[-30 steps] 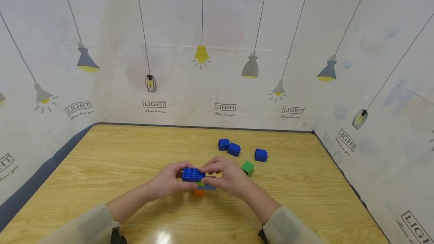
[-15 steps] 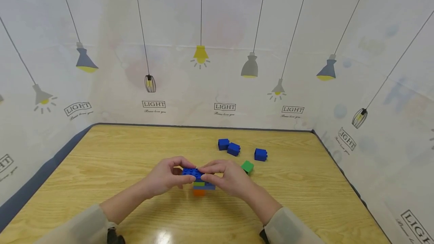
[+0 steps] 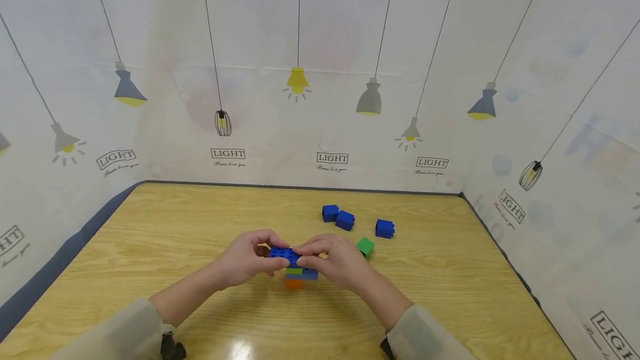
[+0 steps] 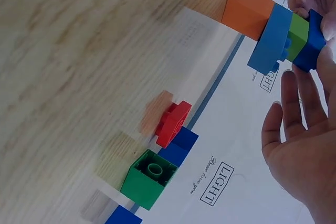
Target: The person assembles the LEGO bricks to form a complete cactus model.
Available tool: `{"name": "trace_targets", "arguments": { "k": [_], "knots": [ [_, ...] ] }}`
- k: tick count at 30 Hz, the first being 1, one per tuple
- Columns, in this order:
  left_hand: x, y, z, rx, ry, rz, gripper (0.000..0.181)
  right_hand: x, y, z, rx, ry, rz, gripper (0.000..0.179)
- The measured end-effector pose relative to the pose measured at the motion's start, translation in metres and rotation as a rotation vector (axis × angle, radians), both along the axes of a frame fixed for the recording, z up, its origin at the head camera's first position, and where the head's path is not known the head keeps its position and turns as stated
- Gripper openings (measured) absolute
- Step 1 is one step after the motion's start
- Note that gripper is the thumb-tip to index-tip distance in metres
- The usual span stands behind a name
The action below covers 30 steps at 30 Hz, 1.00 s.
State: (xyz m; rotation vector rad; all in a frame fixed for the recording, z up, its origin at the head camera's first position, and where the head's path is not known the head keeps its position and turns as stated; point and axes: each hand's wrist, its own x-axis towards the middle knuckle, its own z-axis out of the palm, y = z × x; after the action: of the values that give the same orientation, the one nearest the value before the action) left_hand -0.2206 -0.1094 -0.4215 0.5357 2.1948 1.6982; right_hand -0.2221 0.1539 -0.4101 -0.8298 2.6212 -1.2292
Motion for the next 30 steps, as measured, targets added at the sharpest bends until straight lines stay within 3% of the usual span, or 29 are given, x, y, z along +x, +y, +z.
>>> {"name": "trace_targets", "arguments": {
  "k": [30],
  "knots": [
    [-0.0017, 0.0005, -0.0010, 0.040, -0.032, -0.021, 0.027, -0.0004, 0.0013, -0.0030, -0.051, 0.015, 0.006, 0.024]
  ]
}}
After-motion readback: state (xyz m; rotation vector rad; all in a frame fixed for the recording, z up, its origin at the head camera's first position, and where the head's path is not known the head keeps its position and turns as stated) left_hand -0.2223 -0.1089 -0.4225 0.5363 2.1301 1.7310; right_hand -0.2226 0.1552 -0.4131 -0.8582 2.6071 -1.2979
